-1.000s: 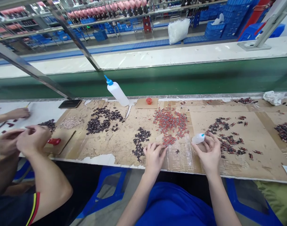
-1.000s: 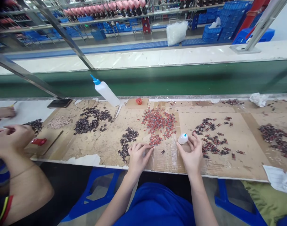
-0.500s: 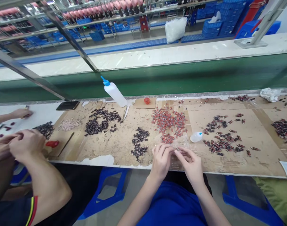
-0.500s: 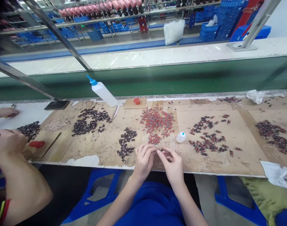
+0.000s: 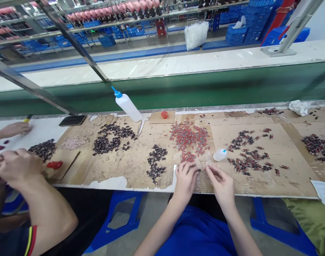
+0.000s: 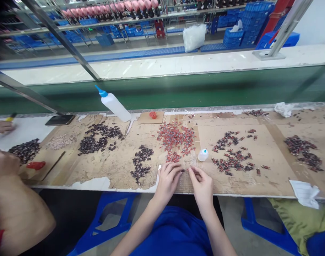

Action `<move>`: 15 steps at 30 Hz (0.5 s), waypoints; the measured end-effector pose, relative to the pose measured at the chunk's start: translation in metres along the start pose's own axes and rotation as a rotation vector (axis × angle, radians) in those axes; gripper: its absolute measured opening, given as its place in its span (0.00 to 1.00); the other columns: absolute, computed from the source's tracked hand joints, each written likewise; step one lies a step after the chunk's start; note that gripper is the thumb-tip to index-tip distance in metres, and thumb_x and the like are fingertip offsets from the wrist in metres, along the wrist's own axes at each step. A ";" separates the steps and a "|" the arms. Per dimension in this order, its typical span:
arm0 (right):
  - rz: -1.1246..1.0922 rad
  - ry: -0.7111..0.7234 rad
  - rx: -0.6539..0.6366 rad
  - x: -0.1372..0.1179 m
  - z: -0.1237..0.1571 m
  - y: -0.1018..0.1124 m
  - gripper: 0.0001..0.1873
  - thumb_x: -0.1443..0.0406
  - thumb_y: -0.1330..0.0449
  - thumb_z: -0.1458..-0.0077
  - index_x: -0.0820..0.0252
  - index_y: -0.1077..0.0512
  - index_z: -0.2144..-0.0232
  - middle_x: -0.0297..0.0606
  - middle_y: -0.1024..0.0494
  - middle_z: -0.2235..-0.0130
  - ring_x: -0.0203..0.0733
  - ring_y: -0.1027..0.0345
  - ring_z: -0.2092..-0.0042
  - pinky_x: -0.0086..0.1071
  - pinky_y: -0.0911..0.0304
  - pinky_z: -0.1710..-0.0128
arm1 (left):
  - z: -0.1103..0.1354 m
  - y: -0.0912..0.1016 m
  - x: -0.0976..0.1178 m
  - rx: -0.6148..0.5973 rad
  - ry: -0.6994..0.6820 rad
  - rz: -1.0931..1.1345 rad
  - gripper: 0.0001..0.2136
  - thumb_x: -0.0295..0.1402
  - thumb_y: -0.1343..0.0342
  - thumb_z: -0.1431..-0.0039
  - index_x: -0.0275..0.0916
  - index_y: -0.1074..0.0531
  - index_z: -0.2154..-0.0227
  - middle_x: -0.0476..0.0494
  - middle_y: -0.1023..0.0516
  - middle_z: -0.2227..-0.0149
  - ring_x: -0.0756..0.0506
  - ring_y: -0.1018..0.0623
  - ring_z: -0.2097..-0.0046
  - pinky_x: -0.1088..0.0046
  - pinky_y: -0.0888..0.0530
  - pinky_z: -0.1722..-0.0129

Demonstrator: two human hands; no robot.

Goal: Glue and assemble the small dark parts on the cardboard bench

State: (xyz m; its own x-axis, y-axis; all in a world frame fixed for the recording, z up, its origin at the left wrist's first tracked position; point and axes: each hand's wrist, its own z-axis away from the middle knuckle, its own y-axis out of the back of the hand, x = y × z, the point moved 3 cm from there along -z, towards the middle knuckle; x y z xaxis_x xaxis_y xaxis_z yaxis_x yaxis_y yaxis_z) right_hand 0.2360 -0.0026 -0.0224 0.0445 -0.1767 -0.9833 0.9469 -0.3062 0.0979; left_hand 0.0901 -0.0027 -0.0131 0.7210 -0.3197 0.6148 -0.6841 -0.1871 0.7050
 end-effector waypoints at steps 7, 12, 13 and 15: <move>-0.044 -0.025 -0.063 -0.008 0.004 -0.005 0.20 0.50 0.32 0.60 0.61 0.21 0.72 0.43 0.18 0.68 0.47 0.22 0.66 0.41 0.25 0.61 | -0.003 0.003 0.001 0.015 0.118 0.219 0.05 0.29 0.45 0.39 0.40 0.23 0.65 0.44 0.20 0.67 0.45 0.24 0.61 0.66 0.29 0.59; -0.122 -0.063 -0.102 -0.010 0.006 -0.006 0.21 0.49 0.31 0.63 0.60 0.22 0.74 0.43 0.18 0.69 0.47 0.22 0.65 0.40 0.26 0.59 | -0.003 0.009 0.005 0.032 0.216 0.371 0.04 0.30 0.42 0.42 0.41 0.21 0.68 0.44 0.20 0.67 0.45 0.23 0.62 0.65 0.29 0.57; -0.126 -0.064 -0.109 -0.011 0.007 -0.006 0.21 0.49 0.30 0.63 0.60 0.23 0.74 0.43 0.18 0.69 0.47 0.22 0.65 0.40 0.26 0.59 | -0.003 0.009 0.005 0.025 0.255 0.425 0.04 0.31 0.41 0.43 0.40 0.21 0.69 0.44 0.20 0.67 0.44 0.23 0.62 0.65 0.28 0.57; -0.128 -0.056 -0.122 -0.012 0.006 -0.006 0.20 0.49 0.30 0.63 0.60 0.23 0.75 0.43 0.18 0.69 0.47 0.22 0.65 0.40 0.26 0.59 | -0.004 0.009 0.004 -0.005 0.348 0.568 0.04 0.33 0.39 0.45 0.40 0.21 0.69 0.43 0.20 0.67 0.44 0.22 0.61 0.66 0.27 0.58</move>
State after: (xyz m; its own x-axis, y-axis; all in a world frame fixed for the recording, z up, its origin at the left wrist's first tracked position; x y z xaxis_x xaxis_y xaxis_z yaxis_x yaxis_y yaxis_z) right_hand 0.2276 -0.0047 -0.0106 -0.0932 -0.1967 -0.9760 0.9755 -0.2142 -0.0500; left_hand 0.0874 -0.0019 -0.0028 0.2427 -0.0488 0.9689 -0.9683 -0.0738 0.2388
